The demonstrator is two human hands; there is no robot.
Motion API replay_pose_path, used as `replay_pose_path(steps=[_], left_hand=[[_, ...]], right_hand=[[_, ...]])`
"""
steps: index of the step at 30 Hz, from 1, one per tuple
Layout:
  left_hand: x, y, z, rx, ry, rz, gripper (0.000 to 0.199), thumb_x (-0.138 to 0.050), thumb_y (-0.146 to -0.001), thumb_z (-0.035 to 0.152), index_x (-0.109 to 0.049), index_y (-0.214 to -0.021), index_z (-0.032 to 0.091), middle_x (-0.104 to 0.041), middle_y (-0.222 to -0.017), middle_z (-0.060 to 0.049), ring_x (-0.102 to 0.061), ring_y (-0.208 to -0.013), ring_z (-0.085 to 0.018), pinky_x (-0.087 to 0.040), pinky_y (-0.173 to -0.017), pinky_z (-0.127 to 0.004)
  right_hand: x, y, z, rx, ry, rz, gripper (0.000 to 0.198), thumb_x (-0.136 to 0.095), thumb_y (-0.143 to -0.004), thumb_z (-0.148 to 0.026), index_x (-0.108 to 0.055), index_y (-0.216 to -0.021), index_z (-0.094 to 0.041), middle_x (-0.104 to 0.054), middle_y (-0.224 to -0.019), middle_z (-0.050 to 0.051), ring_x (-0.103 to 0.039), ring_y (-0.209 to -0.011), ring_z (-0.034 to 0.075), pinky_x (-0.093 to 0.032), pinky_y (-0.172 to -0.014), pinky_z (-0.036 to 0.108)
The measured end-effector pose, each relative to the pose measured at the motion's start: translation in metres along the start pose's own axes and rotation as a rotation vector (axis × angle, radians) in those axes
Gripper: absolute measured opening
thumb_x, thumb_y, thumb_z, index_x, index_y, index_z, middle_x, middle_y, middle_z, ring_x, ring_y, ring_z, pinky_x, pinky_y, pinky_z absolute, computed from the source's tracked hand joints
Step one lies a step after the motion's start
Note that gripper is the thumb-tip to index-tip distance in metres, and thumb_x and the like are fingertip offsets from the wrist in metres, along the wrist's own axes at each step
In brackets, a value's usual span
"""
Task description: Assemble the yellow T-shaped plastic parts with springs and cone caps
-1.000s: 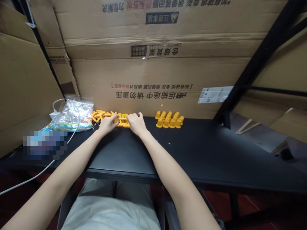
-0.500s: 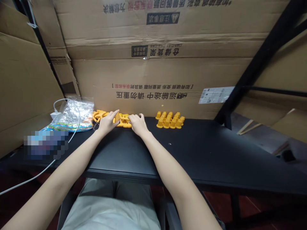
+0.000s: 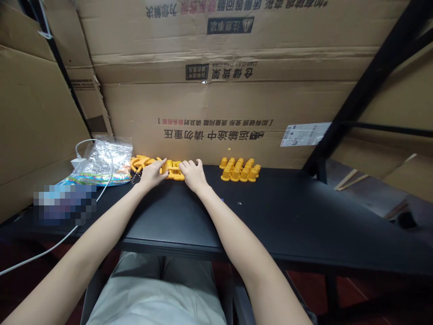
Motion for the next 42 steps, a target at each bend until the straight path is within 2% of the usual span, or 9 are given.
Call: replay_pose_path(steps=[6, 10, 15, 17, 20, 23, 27, 36, 42], left_hand=[[-0.002, -0.001, -0.002, 0.028, 0.092, -0.058, 0.043, -0.062, -0.079, 0.028, -0.066, -0.119, 0.013, -0.071, -0.106, -0.012, -0.067, -0.096, -0.023, -0.050, -0.088, -0.029], [0.000, -0.001, -0.003, 0.047, 0.102, -0.033, 0.047, -0.060, -0.080, 0.027, -0.062, -0.126, 0.016, -0.072, -0.105, -0.009, -0.067, -0.095, -0.021, -0.050, -0.088, -0.028], [-0.001, 0.002, 0.003, -0.058, 0.029, -0.093, 0.036, -0.055, -0.084, 0.024, -0.067, -0.119, 0.023, -0.072, -0.107, -0.007, -0.066, -0.101, -0.022, -0.049, -0.091, -0.030], [-0.001, 0.003, 0.006, -0.062, -0.022, -0.130, 0.035, -0.055, -0.084, 0.025, -0.067, -0.117, 0.023, -0.072, -0.105, -0.008, -0.067, -0.101, -0.024, -0.050, -0.089, -0.032], [-0.001, 0.003, 0.009, -0.035, -0.082, -0.149, 0.034, -0.054, -0.085, 0.026, -0.066, -0.117, 0.021, -0.073, -0.101, -0.010, -0.067, -0.099, -0.026, -0.051, -0.086, -0.034], [0.001, 0.003, 0.008, 0.003, -0.111, -0.139, 0.033, -0.051, -0.087, 0.025, -0.065, -0.117, 0.022, -0.072, -0.104, -0.010, -0.067, -0.101, -0.026, -0.050, -0.085, -0.035], [0.002, 0.001, 0.005, 0.048, -0.128, -0.106, 0.034, -0.048, -0.090, 0.025, -0.063, -0.120, 0.024, -0.072, -0.108, -0.010, -0.067, -0.103, -0.025, -0.050, -0.086, -0.034], [0.006, 0.002, 0.004, 0.089, -0.113, -0.057, 0.037, -0.044, -0.093, 0.024, -0.059, -0.127, 0.026, -0.070, -0.113, -0.009, -0.066, -0.103, -0.023, -0.049, -0.085, -0.032], [0.006, 0.000, -0.006, 0.145, -0.098, 0.009, 0.039, -0.042, -0.092, 0.021, -0.059, -0.127, 0.023, -0.072, -0.107, -0.010, -0.067, -0.100, -0.022, -0.048, -0.085, -0.032]], right_hand=[[0.004, -0.002, -0.004, -0.014, 0.085, 0.053, 0.029, -0.036, -0.094, -0.010, -0.063, -0.102, -0.018, -0.065, -0.101, 0.012, -0.051, -0.092, 0.025, -0.025, -0.095, 0.045], [0.001, -0.002, -0.002, -0.017, 0.065, 0.061, 0.029, -0.037, -0.093, -0.010, -0.062, -0.105, -0.016, -0.065, -0.104, 0.012, -0.051, -0.093, 0.025, -0.025, -0.094, 0.044], [-0.003, 0.000, 0.002, -0.005, 0.048, 0.067, 0.028, -0.037, -0.094, -0.010, -0.062, -0.106, -0.016, -0.064, -0.112, 0.012, -0.051, -0.098, 0.025, -0.024, -0.095, 0.043], [-0.002, -0.001, 0.001, -0.004, 0.045, 0.065, 0.028, -0.036, -0.093, -0.009, -0.061, -0.104, -0.016, -0.064, -0.113, 0.013, -0.052, -0.098, 0.025, -0.023, -0.096, 0.042], [-0.003, -0.001, -0.001, -0.019, 0.040, 0.018, 0.029, -0.035, -0.093, -0.008, -0.060, -0.106, -0.014, -0.066, -0.103, 0.013, -0.053, -0.092, 0.024, -0.024, -0.094, 0.041], [-0.004, -0.001, -0.004, -0.025, 0.001, -0.047, 0.024, -0.038, -0.094, -0.014, -0.058, -0.108, -0.011, -0.067, -0.098, 0.013, -0.054, -0.089, 0.025, -0.028, -0.088, 0.039], [-0.004, 0.000, -0.007, 0.004, -0.066, -0.060, 0.028, -0.039, -0.097, -0.025, -0.055, -0.115, -0.011, -0.065, -0.111, 0.016, -0.054, -0.097, 0.027, -0.028, -0.089, 0.040], [0.002, -0.002, -0.010, 0.014, -0.061, -0.053, 0.023, -0.043, -0.094, -0.021, -0.057, -0.110, -0.013, -0.065, -0.111, 0.014, -0.053, -0.099, 0.027, -0.025, -0.095, 0.044], [0.003, -0.002, -0.005, -0.037, -0.036, -0.002, 0.026, -0.040, -0.088, -0.010, -0.056, -0.107, -0.015, -0.065, -0.103, 0.012, -0.052, -0.094, 0.025, -0.024, -0.095, 0.042]])
Point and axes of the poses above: each hand's wrist, its own y-axis away from the middle knuckle, its own x-axis out of the back of the hand, z = x × y, the point moved 3 cm from there along -y, towards the middle knuckle
